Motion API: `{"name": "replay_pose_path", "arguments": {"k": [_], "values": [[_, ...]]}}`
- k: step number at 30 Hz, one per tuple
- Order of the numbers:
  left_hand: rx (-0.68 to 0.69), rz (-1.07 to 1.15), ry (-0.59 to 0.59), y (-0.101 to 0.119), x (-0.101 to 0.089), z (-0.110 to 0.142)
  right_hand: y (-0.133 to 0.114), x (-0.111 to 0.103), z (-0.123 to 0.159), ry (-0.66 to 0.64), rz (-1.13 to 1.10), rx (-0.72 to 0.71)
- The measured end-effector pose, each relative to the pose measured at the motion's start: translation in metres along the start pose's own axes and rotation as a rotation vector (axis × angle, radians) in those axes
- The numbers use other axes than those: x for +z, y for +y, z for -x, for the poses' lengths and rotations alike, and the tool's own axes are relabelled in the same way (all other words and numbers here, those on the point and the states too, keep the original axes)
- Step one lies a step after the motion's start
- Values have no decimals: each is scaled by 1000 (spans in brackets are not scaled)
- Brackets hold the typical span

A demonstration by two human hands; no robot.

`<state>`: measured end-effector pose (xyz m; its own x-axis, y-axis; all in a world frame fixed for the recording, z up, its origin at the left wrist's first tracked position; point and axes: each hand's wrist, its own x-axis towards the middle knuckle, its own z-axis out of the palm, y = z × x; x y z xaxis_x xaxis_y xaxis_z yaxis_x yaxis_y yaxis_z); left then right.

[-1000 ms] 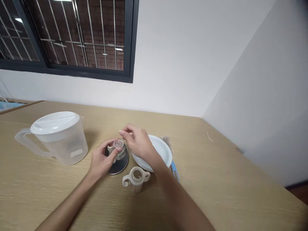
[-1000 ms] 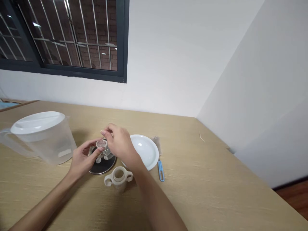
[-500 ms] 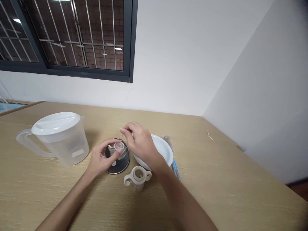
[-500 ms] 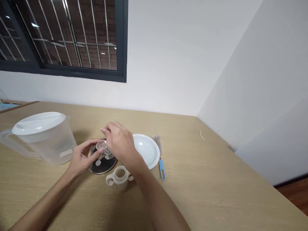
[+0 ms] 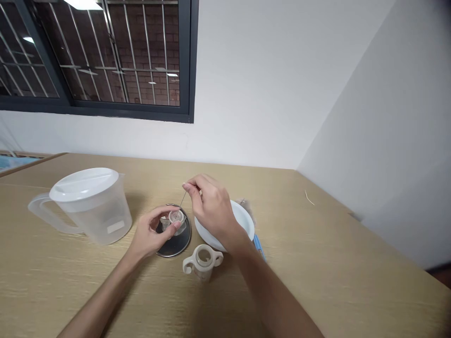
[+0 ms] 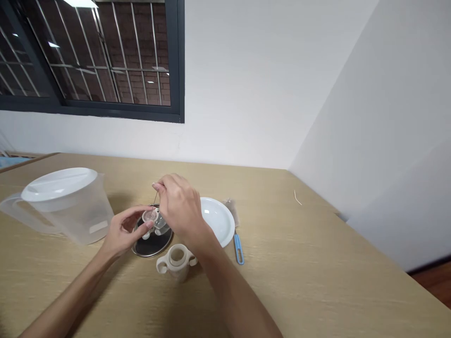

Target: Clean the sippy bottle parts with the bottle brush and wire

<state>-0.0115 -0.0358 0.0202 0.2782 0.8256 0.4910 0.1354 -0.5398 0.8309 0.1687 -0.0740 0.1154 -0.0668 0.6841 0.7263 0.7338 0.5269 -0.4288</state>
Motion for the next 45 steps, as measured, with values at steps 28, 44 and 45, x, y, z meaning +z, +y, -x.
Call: {"name": "replay_pose_path", "arguments": {"k": [28,44,45], "values": [[100,-248,-50,2,0,1,4,-33,-6,213,-66,21],[92,-235,-46,4,2,1,8,-42,-6,211,-62,77],[98,-231,-45,4,2,1,8,-41,-7,209,-57,77]]}}
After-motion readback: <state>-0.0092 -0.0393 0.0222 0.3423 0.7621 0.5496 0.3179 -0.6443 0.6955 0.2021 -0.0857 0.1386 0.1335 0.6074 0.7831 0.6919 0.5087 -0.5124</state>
